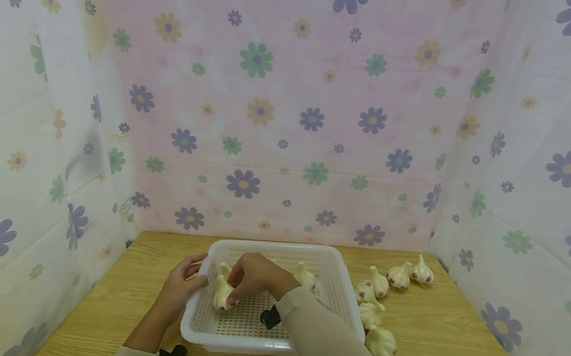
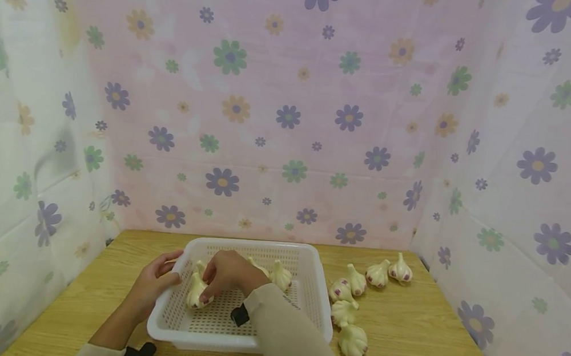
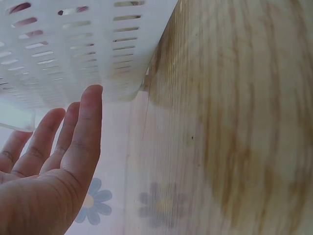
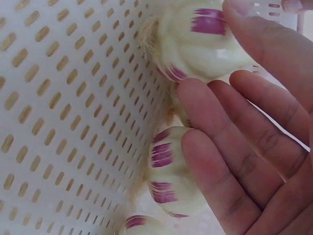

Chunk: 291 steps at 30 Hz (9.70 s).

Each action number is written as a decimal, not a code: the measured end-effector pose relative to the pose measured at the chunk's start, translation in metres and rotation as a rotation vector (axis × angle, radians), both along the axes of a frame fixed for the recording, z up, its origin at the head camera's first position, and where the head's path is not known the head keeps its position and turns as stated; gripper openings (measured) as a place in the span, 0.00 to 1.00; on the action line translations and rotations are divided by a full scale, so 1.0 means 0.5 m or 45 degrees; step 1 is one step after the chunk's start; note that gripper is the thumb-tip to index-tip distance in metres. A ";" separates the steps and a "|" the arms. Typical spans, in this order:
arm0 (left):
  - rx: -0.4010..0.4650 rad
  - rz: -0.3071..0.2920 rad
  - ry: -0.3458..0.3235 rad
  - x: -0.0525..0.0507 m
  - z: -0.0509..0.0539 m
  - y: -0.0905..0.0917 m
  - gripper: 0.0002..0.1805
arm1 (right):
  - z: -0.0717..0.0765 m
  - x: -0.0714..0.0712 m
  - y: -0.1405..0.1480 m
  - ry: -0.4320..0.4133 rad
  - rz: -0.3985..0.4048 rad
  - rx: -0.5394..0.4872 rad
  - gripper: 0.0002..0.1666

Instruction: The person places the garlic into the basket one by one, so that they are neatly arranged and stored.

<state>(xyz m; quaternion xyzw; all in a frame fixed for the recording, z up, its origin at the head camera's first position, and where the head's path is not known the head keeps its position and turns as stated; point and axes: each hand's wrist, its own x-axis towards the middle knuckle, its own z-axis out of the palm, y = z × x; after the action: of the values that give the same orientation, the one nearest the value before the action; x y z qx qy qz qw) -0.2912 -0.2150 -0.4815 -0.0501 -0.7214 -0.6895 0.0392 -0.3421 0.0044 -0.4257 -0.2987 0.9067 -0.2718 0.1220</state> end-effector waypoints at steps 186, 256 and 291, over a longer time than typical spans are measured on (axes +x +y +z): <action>0.012 -0.017 -0.027 0.000 0.000 -0.001 0.34 | -0.087 0.090 0.755 -0.149 -0.105 -0.494 0.24; 0.022 -0.018 -0.030 -0.001 0.003 -0.002 0.34 | 0.036 0.124 0.663 0.334 -0.396 -0.449 0.20; 0.005 -0.008 -0.006 -0.002 -0.001 0.002 0.35 | 0.112 0.035 0.509 0.316 -0.186 -0.390 0.23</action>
<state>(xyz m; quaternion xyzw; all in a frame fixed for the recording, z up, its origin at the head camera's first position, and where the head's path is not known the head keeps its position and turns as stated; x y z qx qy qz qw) -0.2920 -0.2138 -0.4819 -0.0505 -0.7201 -0.6911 0.0354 -0.3249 0.2591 -0.3698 -0.2784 0.8820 -0.3758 -0.0578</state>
